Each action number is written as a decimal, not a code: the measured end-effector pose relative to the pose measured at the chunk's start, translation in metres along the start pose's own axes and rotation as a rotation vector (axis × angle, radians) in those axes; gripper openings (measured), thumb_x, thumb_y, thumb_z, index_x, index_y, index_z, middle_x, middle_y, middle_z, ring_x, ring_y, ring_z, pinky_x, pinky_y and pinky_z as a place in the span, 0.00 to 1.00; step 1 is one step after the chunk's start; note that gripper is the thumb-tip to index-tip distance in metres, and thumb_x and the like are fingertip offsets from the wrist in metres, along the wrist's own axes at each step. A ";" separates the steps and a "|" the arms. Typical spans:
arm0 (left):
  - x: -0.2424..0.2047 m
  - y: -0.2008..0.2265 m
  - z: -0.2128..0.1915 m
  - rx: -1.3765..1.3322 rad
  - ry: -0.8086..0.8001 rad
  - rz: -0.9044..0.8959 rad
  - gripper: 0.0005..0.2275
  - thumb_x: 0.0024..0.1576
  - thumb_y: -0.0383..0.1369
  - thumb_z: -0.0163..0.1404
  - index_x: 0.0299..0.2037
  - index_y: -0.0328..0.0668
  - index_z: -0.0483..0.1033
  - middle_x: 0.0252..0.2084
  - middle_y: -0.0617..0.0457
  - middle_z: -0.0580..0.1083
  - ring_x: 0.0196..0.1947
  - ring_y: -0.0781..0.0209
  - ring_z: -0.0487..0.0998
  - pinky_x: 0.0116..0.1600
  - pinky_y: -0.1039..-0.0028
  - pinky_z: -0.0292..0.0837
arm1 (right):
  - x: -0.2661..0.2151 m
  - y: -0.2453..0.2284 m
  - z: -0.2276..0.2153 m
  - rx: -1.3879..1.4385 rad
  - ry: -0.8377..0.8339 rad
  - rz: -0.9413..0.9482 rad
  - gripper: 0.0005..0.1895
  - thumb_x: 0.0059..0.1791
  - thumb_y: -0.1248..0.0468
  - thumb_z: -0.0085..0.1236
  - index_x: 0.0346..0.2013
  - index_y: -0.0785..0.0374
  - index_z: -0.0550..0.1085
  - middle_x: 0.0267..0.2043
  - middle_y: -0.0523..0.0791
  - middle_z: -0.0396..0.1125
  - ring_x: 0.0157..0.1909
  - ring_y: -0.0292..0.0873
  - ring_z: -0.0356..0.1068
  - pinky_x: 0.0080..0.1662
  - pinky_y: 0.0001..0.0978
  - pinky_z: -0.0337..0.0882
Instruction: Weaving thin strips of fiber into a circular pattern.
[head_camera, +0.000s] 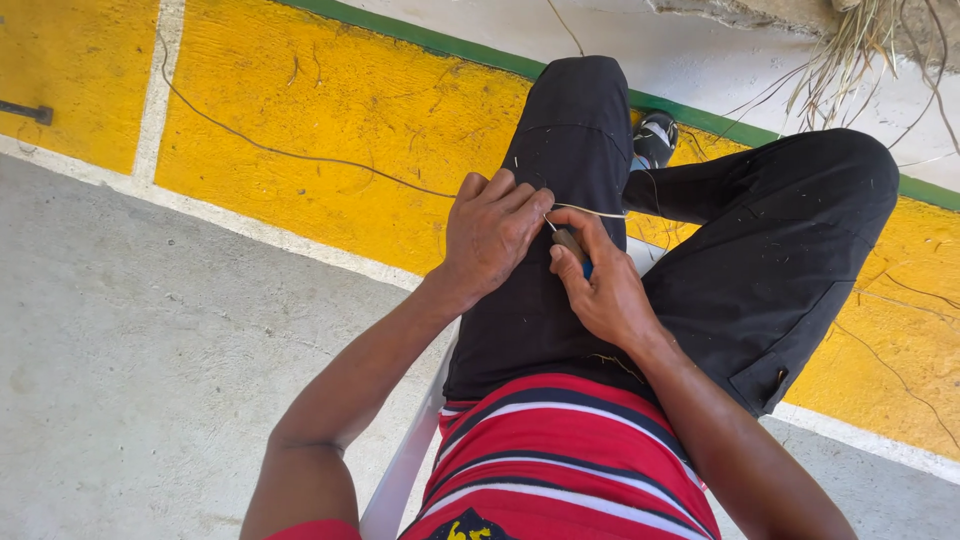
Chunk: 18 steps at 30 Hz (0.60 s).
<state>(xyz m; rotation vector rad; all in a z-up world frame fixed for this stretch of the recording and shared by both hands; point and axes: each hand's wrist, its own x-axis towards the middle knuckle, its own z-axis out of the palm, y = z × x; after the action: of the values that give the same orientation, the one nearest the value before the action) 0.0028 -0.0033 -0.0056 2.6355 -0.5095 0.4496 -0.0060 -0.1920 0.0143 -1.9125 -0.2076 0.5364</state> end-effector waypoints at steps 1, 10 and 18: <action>0.000 -0.001 0.000 0.016 -0.016 0.018 0.09 0.57 0.33 0.60 0.44 0.45 0.77 0.32 0.60 0.72 0.39 0.61 0.71 0.46 0.67 0.60 | 0.002 -0.001 -0.002 -0.024 -0.011 -0.021 0.20 0.55 0.63 0.51 0.62 0.59 0.65 0.37 0.43 0.71 0.38 0.36 0.72 0.42 0.31 0.71; 0.016 0.010 -0.049 0.056 0.236 -0.035 0.14 0.58 0.38 0.63 0.49 0.45 0.75 0.45 0.57 0.76 0.47 0.59 0.75 0.59 0.60 0.63 | 0.017 0.021 -0.008 0.302 -0.044 -0.021 0.19 0.59 0.64 0.46 0.65 0.62 0.62 0.34 0.41 0.65 0.27 0.29 0.56 0.29 0.22 0.59; 0.018 0.005 0.010 -0.536 0.114 -0.301 0.14 0.61 0.36 0.58 0.53 0.39 0.77 0.46 0.50 0.79 0.44 0.52 0.77 0.49 0.66 0.72 | 0.012 0.003 -0.020 0.655 -0.035 0.093 0.18 0.57 0.62 0.44 0.62 0.62 0.61 0.33 0.41 0.66 0.17 0.26 0.52 0.19 0.20 0.53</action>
<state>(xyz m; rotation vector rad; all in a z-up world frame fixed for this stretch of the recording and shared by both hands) 0.0188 -0.0172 -0.0053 2.1068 -0.1585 0.3115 0.0133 -0.2053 0.0144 -1.2790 0.0378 0.6100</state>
